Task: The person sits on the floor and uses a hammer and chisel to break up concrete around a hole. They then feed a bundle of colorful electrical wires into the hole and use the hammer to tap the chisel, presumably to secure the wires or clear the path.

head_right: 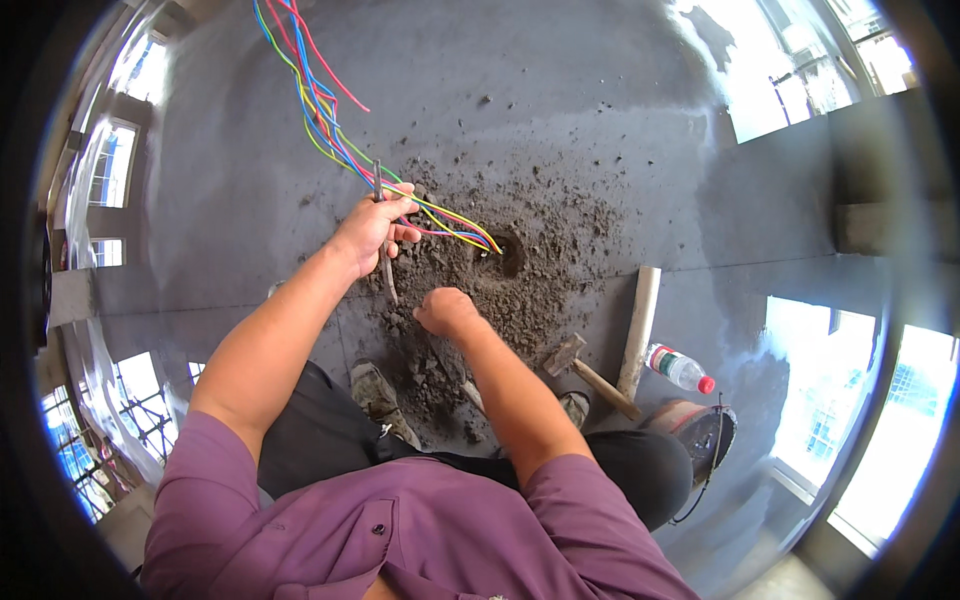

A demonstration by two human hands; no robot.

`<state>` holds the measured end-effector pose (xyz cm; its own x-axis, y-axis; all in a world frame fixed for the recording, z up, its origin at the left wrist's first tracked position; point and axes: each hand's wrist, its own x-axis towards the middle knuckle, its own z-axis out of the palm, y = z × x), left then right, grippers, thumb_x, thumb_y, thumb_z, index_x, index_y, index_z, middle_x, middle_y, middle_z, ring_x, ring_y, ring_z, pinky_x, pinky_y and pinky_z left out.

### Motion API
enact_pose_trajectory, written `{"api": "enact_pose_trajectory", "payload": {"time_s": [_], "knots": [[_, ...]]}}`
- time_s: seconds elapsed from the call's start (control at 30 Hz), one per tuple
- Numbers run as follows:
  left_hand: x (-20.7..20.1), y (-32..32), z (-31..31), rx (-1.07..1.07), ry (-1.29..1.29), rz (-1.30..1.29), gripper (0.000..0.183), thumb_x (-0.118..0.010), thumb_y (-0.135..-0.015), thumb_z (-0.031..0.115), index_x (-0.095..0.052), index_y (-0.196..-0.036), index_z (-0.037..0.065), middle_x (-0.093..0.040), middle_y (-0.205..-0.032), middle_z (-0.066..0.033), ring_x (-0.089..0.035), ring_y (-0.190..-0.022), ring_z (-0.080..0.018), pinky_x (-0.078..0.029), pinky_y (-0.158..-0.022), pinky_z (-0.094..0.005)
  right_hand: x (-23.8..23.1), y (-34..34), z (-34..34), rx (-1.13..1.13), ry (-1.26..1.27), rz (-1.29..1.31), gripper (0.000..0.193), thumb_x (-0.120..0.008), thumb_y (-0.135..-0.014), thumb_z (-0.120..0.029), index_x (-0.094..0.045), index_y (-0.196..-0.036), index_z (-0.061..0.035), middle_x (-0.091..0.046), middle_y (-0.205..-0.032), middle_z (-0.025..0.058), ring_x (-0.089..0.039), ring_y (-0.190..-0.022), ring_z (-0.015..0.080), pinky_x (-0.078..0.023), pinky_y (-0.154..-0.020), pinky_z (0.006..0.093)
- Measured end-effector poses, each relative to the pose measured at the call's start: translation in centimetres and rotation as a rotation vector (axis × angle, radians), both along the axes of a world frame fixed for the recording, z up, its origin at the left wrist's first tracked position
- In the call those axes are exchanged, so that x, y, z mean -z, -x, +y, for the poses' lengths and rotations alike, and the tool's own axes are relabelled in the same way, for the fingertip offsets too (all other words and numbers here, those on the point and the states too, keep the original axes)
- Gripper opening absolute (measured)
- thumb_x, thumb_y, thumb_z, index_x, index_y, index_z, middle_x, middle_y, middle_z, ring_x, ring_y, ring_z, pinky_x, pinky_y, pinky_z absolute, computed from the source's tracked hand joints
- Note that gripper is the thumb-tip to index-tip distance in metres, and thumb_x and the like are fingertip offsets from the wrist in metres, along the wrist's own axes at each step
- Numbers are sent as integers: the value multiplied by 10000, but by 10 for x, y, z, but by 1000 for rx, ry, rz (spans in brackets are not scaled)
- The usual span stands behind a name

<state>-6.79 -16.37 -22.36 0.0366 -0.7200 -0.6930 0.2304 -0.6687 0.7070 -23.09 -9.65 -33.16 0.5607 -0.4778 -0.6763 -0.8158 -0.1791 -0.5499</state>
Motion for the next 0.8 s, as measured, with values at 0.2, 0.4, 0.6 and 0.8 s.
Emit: {"api": "enact_pose_trajectory", "payload": {"time_s": [0.2, 0.4, 0.6, 0.8], "knots": [[-7, 2, 0, 54, -12, -17, 465, -570, -977, 240, -449, -1394, 71, -556, -1247, -113, -663, -736, -165, -420, -448, -258, 45, 25, -22, 453, 442, -33, 508, -615, -872, -203, -489, -1270, 86, -550, -1241, 282, -537, -1144, 433, -451, -990, 476], [-16, 8, 0, 105, -6, -31, 458, -561, -984, 231, -452, -1399, 68, -561, -1238, -101, -653, -728, -144, -414, -458, -241, 80, 34, -5, 414, 581, -50, 755, -631, -847, -199, -295, -1440, 125, -469, -1371, 300, -462, -1254, 424, -373, -1065, 458], [-16, 10, -2, 96, 22, -29, 462, -551, -988, 227, -446, -1407, 63, -575, -1211, -89, -649, -735, -136, -416, -469, -236, 51, 40, -16, 337, 393, 47, 637, -645, -864, -221, -420, -1381, 76, -556, -1258, 246, -533, -1155, 387, -421, -1016, 441], [-14, 11, -3, 98, 23, -28, 502, -594, -950, 240, -455, -1401, 66, -592, -1156, -89, -651, -686, -130, -403, -449, -233, 44, 56, -36, 205, 182, 119, 354, -580, -862, -362, -747, -827, -51, -719, -927, 185, -666, -955, 396, -536, -883, 455]]}}
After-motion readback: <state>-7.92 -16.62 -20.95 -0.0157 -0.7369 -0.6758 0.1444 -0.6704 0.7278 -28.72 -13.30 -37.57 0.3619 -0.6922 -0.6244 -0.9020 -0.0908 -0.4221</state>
